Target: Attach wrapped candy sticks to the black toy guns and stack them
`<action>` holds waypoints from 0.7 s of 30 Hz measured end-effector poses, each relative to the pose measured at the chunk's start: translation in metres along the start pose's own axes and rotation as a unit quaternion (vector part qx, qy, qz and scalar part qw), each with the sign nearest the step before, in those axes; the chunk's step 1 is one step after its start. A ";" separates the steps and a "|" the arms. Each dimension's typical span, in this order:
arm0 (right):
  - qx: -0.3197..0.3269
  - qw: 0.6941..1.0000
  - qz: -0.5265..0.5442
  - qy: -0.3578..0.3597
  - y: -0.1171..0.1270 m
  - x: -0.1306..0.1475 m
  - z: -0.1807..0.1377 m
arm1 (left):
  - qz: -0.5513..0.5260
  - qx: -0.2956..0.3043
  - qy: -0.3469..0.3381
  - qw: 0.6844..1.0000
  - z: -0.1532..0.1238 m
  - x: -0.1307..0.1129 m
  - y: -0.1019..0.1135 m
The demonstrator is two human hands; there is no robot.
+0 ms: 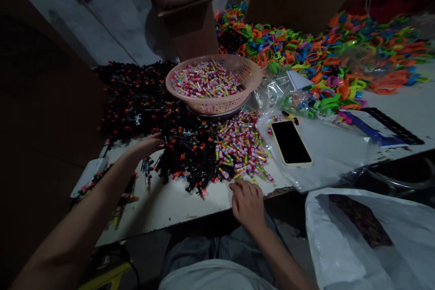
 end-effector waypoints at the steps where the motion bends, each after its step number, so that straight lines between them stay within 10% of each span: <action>1: 0.001 1.000 -0.001 0.002 0.000 0.000 0.000 | -0.009 0.012 -0.007 1.000 -0.008 -0.005 -0.002; 5: 0.003 1.000 0.000 0.005 0.000 0.001 -0.001 | -0.008 0.086 -0.074 0.994 -0.046 -0.030 -0.007; 8: 0.006 1.000 -0.001 0.002 0.000 0.000 -0.001 | 0.182 0.020 -0.125 0.975 -0.066 -0.036 0.016; 13: 0.012 1.000 -0.006 0.002 -0.001 0.000 -0.001 | 0.418 -0.127 -0.007 0.900 -0.089 0.015 0.060; 21: 0.008 1.000 -0.022 0.006 0.000 0.001 -0.001 | 0.459 -0.159 0.055 0.872 -0.115 0.057 0.050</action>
Point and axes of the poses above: each hand's wrist, its own z-axis towards the middle knuckle, its own y-axis out of the back of the hand, x = y × z, the point moved 10 cm from there along z, towards the middle knuckle, and after that the axes turned 5 degrees about -z, right-handed, at the moved point
